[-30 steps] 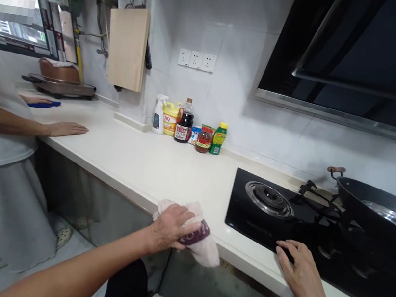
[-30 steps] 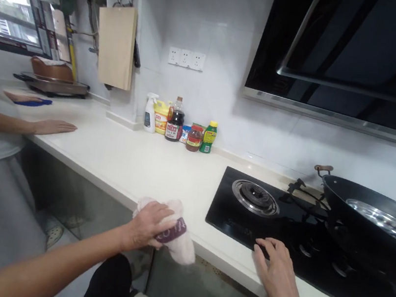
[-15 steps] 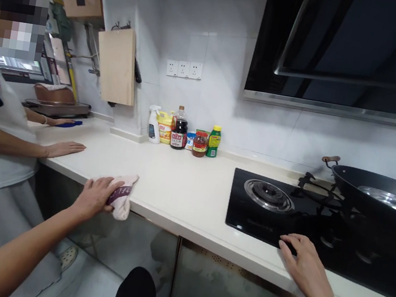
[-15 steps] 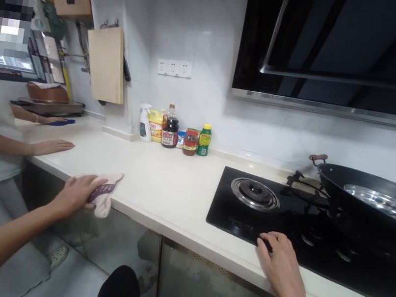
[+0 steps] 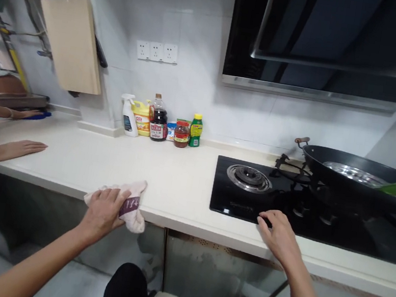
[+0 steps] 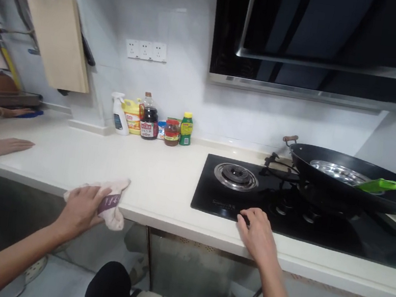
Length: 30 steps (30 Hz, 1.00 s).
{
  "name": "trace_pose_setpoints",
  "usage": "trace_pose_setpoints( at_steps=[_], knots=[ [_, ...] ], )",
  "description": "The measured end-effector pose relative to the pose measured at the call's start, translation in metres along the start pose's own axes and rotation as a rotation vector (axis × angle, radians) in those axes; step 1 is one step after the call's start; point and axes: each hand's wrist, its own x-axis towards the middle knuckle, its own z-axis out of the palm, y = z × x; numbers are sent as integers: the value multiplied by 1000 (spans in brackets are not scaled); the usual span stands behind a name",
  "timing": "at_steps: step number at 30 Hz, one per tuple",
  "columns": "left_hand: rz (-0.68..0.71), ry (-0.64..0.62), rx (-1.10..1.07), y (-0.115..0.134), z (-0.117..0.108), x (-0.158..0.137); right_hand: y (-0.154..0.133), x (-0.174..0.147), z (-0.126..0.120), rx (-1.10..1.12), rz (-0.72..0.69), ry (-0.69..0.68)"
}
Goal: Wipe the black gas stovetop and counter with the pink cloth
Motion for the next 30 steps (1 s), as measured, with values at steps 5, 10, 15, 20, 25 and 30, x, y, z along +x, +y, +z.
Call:
trace_pose_setpoints(
  at_steps=[5, 10, 15, 20, 25, 30],
  knots=[
    [96, 85, -85, 70, -10, 9, -8, 3, -3, -15, -3, 27],
    [183, 97, -120, 127, -26, 19, -13, 5, -4, -23, -20, 62],
    [312, 83, -127, 187, -44, 33, -18, 6, -7, 39, 17, 92],
    [408, 108, -168, 243, -59, 43, -28, 3, -17, 305, 97, 283],
    [468, 206, -260, 288, -68, 52, -62, -30, -26, 523, 151, 420],
    [503, 249, -349, 340, -72, 63, -93, -66, -19, 465, -18, 284]
  ],
)
